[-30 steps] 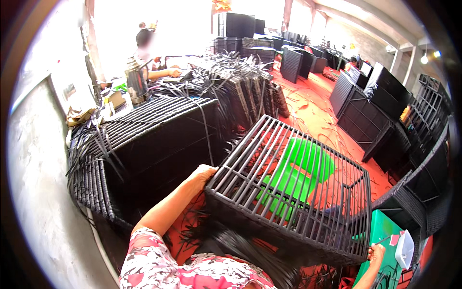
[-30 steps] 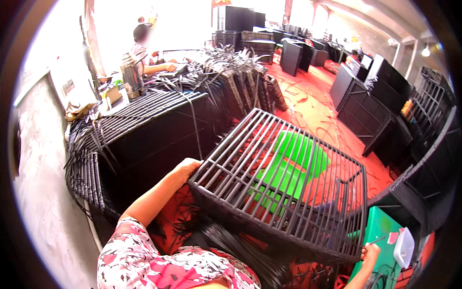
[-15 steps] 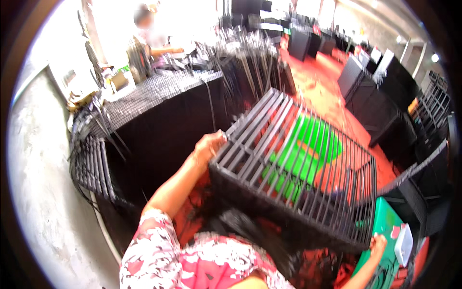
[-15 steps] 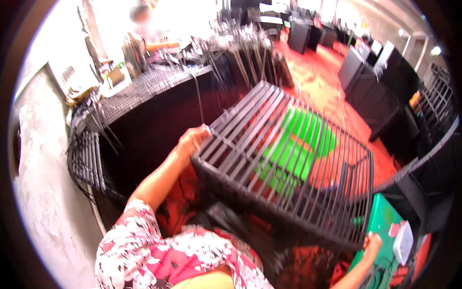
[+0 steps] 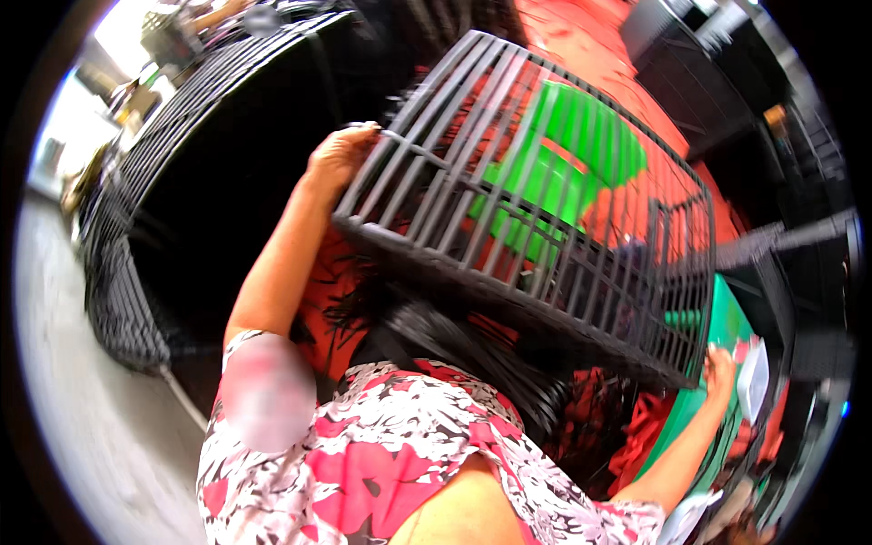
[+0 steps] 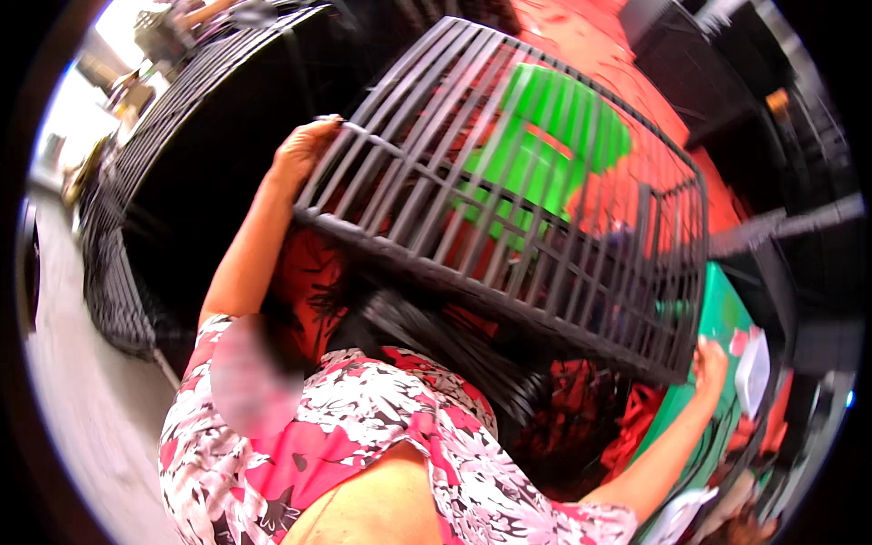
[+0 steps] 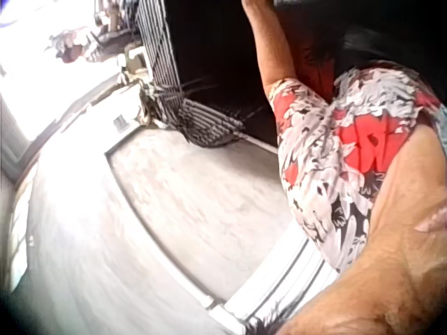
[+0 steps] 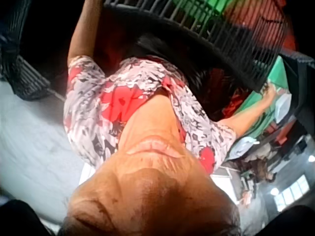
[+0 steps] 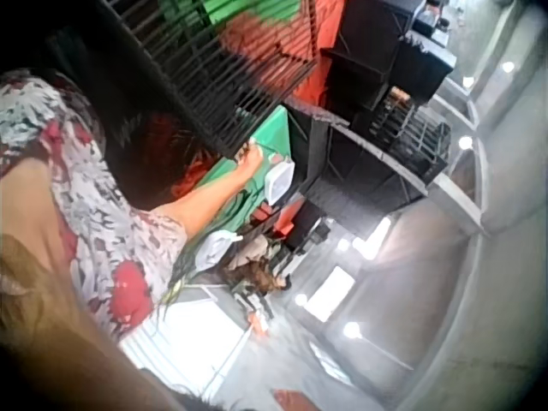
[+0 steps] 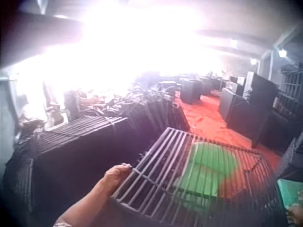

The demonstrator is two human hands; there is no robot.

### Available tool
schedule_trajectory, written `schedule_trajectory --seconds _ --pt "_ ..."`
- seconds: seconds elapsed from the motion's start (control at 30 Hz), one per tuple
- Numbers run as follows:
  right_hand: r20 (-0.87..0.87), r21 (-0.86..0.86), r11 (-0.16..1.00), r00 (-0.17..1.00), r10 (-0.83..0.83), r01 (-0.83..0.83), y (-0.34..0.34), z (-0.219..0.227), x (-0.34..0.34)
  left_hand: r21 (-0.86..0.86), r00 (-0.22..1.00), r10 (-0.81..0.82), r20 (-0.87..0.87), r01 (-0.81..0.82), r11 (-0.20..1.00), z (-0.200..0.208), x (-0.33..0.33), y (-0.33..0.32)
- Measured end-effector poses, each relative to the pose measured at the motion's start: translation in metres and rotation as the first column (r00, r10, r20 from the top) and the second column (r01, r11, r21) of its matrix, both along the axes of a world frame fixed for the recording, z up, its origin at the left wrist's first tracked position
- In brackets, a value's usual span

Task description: The person weaves black synthetic strips through the frame of a piece of furniture, wrapping the strips around the bars and tucking the ends to secure them.

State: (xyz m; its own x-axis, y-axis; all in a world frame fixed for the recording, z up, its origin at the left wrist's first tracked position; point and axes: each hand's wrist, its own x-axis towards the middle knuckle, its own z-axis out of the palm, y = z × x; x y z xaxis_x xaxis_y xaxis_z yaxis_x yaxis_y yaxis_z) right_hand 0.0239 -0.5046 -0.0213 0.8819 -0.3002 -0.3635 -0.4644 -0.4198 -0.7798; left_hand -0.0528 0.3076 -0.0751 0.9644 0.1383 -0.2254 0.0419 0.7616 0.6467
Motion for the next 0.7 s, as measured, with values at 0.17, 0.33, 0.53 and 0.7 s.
schedule_trajectory --seconds 0.17,0.33,0.53,0.7 --pt "0.216 -0.173 0.983 0.972 0.097 -0.060 0.067 0.017 0.025 0.181 0.976 -0.099 -0.194 0.135 0.974 0.014 0.035 -0.002" --pt "0.177 -0.152 0.987 0.984 -0.032 0.060 0.074 0.014 0.075 0.252 0.973 -0.097 -0.207 0.149 0.956 -0.024 0.099 0.064" --pt "0.186 -0.085 0.973 0.963 -0.196 0.214 0.084 0.004 0.087 0.299 0.965 -0.087 -0.249 0.162 0.940 -0.022 0.111 0.068" --pt "0.201 -0.019 0.982 0.963 -0.180 0.187 0.094 -0.005 0.111 0.388 0.972 0.039 -0.231 0.055 0.920 -0.040 0.121 0.111"
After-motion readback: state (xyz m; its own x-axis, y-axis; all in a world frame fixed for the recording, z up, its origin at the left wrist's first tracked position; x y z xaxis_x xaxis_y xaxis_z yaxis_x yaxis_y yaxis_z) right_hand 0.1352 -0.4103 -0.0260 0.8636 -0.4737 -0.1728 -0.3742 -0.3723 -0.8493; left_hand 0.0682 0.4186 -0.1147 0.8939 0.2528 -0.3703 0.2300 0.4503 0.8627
